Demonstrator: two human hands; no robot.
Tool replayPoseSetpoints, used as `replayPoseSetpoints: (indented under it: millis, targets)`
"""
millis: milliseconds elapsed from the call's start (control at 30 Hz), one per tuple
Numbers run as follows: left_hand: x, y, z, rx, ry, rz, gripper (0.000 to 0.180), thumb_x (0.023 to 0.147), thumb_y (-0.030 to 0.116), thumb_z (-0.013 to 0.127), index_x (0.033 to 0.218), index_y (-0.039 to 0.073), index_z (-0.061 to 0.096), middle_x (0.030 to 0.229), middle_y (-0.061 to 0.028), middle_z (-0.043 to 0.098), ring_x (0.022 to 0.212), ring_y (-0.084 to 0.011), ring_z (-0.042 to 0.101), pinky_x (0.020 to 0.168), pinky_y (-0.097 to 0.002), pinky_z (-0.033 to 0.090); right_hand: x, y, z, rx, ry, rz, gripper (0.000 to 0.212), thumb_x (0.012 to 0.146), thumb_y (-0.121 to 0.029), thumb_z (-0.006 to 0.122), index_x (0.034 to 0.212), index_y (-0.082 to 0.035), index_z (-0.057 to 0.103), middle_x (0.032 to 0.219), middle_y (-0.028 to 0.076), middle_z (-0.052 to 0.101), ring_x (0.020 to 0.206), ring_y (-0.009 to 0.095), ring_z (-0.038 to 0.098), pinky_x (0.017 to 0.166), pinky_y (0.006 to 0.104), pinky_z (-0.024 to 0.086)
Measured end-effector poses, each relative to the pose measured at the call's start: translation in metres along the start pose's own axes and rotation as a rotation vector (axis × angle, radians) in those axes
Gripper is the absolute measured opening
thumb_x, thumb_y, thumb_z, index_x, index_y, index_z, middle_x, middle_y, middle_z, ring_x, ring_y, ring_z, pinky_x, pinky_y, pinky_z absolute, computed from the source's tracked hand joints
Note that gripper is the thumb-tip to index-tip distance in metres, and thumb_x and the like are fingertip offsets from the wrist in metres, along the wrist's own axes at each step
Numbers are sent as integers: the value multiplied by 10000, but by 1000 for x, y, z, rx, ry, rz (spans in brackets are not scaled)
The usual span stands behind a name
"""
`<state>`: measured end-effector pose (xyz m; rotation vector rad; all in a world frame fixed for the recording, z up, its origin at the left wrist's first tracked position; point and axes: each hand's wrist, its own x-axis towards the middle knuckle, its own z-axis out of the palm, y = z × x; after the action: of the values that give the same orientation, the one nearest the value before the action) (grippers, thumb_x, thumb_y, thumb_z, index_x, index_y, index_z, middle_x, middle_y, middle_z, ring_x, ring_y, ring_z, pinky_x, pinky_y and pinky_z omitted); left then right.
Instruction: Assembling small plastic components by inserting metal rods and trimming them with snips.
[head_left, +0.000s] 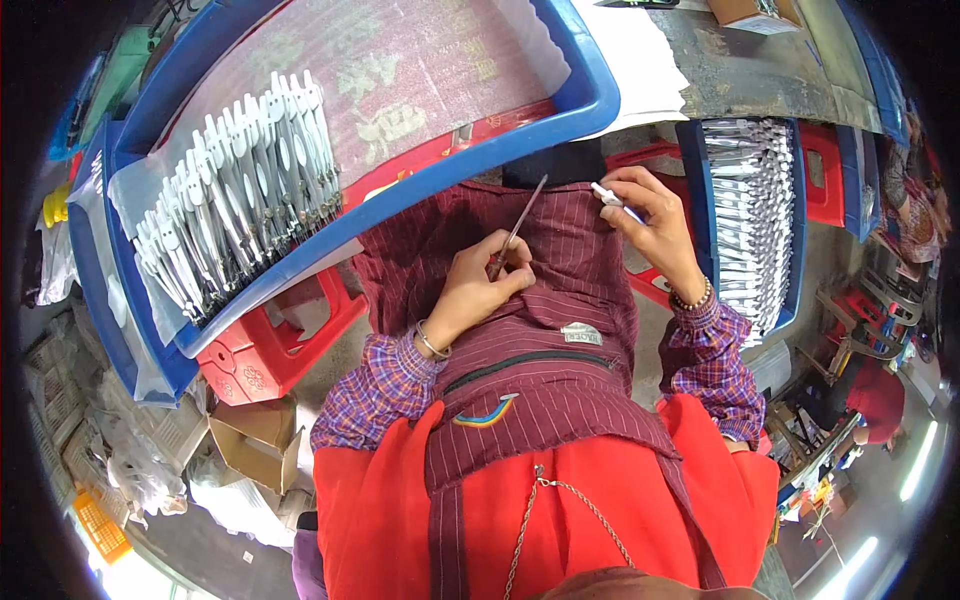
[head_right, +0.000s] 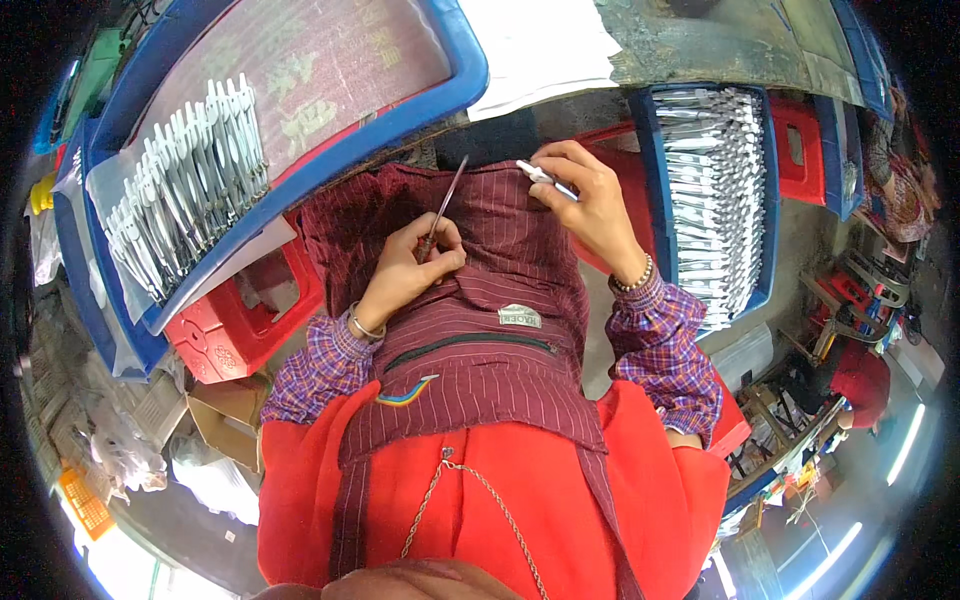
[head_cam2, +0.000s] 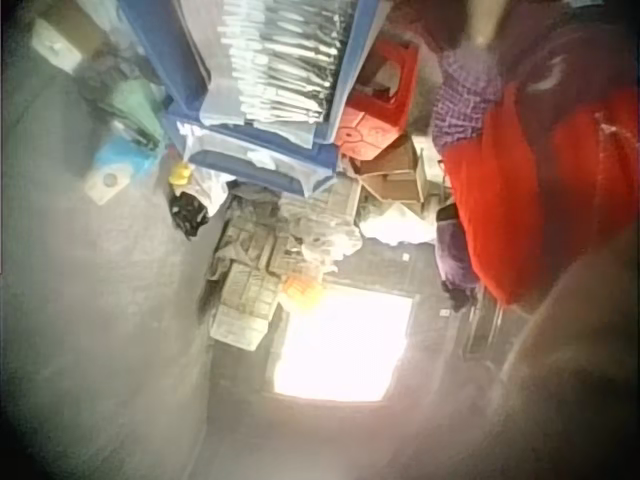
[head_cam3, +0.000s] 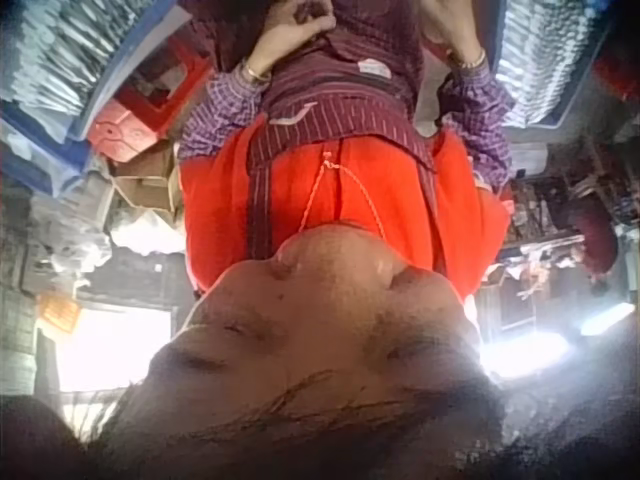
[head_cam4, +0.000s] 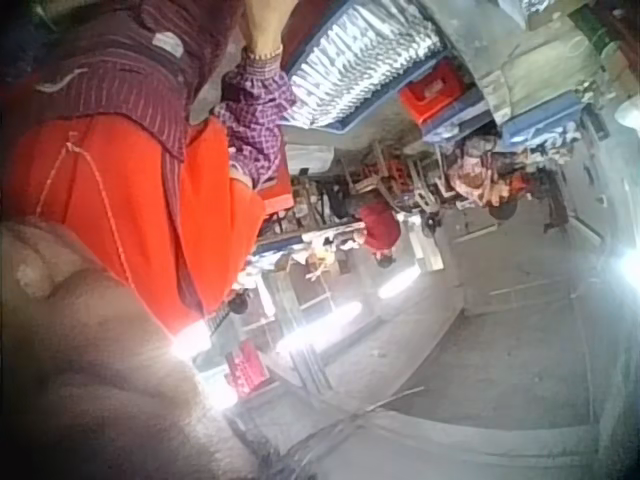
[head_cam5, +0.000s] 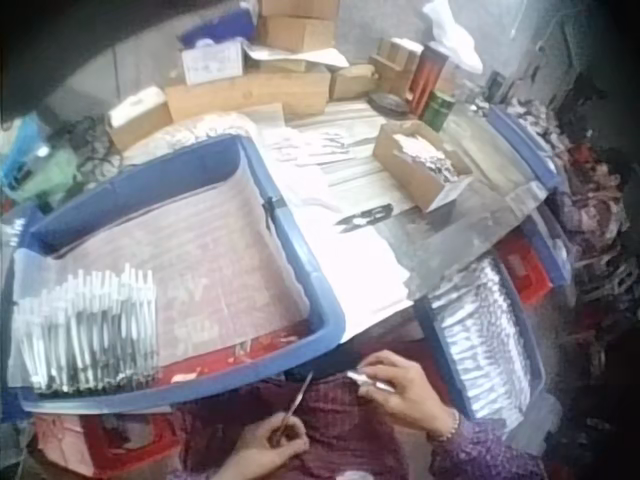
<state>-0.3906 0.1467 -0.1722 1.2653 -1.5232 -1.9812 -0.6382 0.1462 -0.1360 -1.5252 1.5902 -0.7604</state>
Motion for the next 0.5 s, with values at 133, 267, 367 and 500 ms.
replayPoseSetpoints:
  millis: [133, 267, 367, 500]
  targets:
    - [-3, 1, 1, 92, 5, 37, 132, 783, 101, 661, 879, 39, 595, 743, 18, 595, 640, -37, 517, 558, -206, 405, 0, 6, -1, 98, 60, 68, 239, 742, -41, 670, 967, 17, 611, 925, 102, 593, 790, 202, 592, 694, 283, 461]
    - [-3, 1, 1, 110, 40, 104, 145, 752, 150, 652, 850, 51, 611, 722, -51, 627, 604, -136, 567, 581, -271, 424, 5, 6, 4, -27, 84, 8, 280, 733, -56, 686, 991, 10, 599, 906, 112, 592, 778, 203, 587, 683, 278, 458]
    - [-3, 0, 1, 114, 30, 109, 127, 769, 121, 650, 859, 41, 611, 719, -25, 608, 601, -97, 540, 566, -248, 413, 7, 13, 8, -88, 101, 0, 288, 728, -66, 697, 988, 7, 598, 860, 114, 599, 740, 211, 585, 667, 275, 458]
    - [-5, 2, 2, 109, 40, 152, 115, 778, 87, 651, 866, 28, 610, 701, 4, 582, 587, -41, 494, 546, -218, 397, 11, 16, 7, -76, 157, 9, 274, 725, -56, 694, 978, 1, 604, 811, 106, 620, 679, 197, 587, 635, 273, 459]
